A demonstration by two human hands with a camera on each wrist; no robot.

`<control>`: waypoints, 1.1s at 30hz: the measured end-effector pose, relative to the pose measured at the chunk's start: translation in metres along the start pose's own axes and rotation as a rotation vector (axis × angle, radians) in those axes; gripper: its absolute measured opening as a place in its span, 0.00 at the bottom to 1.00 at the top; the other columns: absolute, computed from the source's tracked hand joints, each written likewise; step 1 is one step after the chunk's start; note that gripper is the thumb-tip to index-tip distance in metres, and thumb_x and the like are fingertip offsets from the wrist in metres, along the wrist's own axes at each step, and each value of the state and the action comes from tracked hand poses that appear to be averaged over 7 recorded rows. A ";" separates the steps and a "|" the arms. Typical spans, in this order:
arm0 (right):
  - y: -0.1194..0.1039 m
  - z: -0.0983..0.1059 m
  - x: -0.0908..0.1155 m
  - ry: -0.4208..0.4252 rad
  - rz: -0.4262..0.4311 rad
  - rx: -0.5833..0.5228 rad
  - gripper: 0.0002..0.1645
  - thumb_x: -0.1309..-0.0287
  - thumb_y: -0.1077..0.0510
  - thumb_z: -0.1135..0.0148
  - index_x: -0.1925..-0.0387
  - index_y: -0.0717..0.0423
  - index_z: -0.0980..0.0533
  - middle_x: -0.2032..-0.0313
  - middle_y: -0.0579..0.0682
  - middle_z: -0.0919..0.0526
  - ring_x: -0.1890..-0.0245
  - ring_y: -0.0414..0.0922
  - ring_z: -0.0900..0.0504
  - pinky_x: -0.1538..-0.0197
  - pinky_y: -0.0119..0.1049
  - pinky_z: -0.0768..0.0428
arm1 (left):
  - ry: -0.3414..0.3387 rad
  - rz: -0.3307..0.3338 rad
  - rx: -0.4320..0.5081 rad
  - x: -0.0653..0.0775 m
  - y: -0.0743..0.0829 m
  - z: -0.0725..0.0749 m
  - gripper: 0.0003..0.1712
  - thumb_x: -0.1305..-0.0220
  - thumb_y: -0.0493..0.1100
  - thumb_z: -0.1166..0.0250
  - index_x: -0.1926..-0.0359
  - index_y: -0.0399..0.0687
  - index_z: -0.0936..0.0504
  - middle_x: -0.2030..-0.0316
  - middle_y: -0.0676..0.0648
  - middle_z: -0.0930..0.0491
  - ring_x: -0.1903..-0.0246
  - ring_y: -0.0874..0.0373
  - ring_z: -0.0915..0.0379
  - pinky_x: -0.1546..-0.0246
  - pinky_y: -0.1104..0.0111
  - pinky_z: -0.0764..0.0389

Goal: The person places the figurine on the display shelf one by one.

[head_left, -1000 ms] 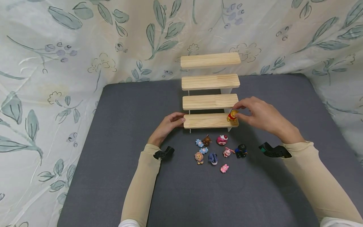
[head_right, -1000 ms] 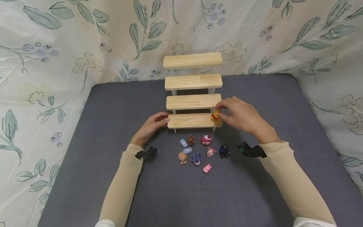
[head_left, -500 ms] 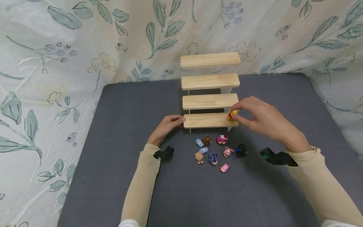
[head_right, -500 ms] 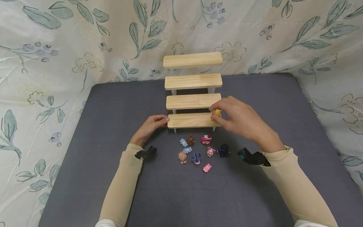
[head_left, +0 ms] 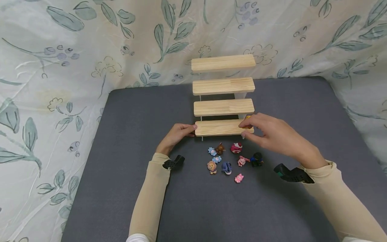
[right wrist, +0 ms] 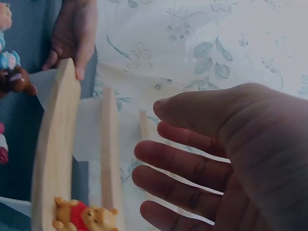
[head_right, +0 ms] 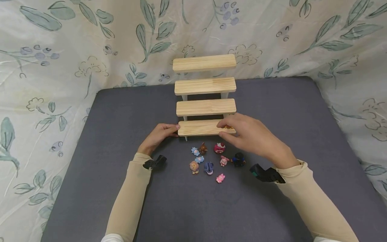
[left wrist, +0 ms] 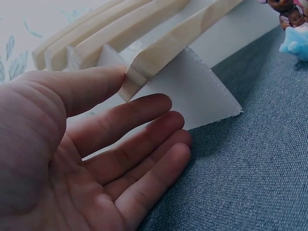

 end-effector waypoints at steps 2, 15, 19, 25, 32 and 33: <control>-0.001 -0.008 -0.001 -0.040 -0.006 -0.011 0.13 0.34 0.54 0.32 0.49 0.49 0.18 0.55 0.45 0.15 0.56 0.41 0.18 0.62 0.40 0.20 | 0.000 0.001 0.003 0.000 0.000 0.001 0.23 0.29 0.52 0.36 0.48 0.37 0.13 0.48 0.39 0.15 0.54 0.57 0.17 0.41 0.59 0.18; -0.011 -0.055 -0.011 -0.156 0.036 -0.029 0.15 0.35 0.52 0.32 0.49 0.51 0.17 0.53 0.48 0.14 0.58 0.44 0.17 0.57 0.42 0.17 | 0.006 0.010 0.002 0.001 -0.002 0.003 0.23 0.30 0.56 0.35 0.49 0.42 0.12 0.49 0.43 0.15 0.53 0.55 0.16 0.40 0.58 0.19; -0.014 -0.067 -0.014 -0.157 0.053 -0.043 0.16 0.36 0.53 0.31 0.49 0.52 0.17 0.56 0.49 0.13 0.61 0.43 0.18 0.61 0.39 0.19 | 0.003 0.006 0.002 0.001 -0.002 0.003 0.23 0.30 0.55 0.35 0.48 0.42 0.12 0.48 0.43 0.15 0.52 0.55 0.16 0.40 0.59 0.18; -0.014 -0.085 -0.016 -0.168 0.057 -0.030 0.22 0.37 0.53 0.30 0.43 0.53 0.21 0.54 0.50 0.14 0.64 0.41 0.19 0.66 0.33 0.22 | -0.001 -0.002 0.010 0.001 -0.001 0.002 0.22 0.30 0.55 0.35 0.48 0.43 0.12 0.48 0.43 0.15 0.52 0.55 0.17 0.41 0.60 0.18; -0.016 -0.094 -0.018 -0.132 0.078 0.040 0.21 0.37 0.51 0.29 0.45 0.51 0.19 0.52 0.48 0.15 0.61 0.40 0.18 0.63 0.38 0.18 | -0.002 -0.021 0.000 0.001 0.000 0.001 0.22 0.29 0.54 0.36 0.47 0.41 0.13 0.48 0.41 0.16 0.53 0.56 0.17 0.42 0.60 0.17; -0.016 -0.095 -0.018 -0.132 0.078 0.044 0.20 0.37 0.50 0.29 0.46 0.51 0.19 0.53 0.48 0.14 0.61 0.40 0.18 0.62 0.38 0.18 | -0.001 -0.021 -0.001 0.001 0.000 0.001 0.22 0.29 0.53 0.36 0.47 0.41 0.14 0.47 0.41 0.16 0.53 0.56 0.17 0.42 0.60 0.17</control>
Point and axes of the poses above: each hand's wrist, its own x-axis away from the middle knuckle, its own z-axis out of the back of the hand, y = z × x, the point moved 9 cm from there along -x, towards the middle knuckle
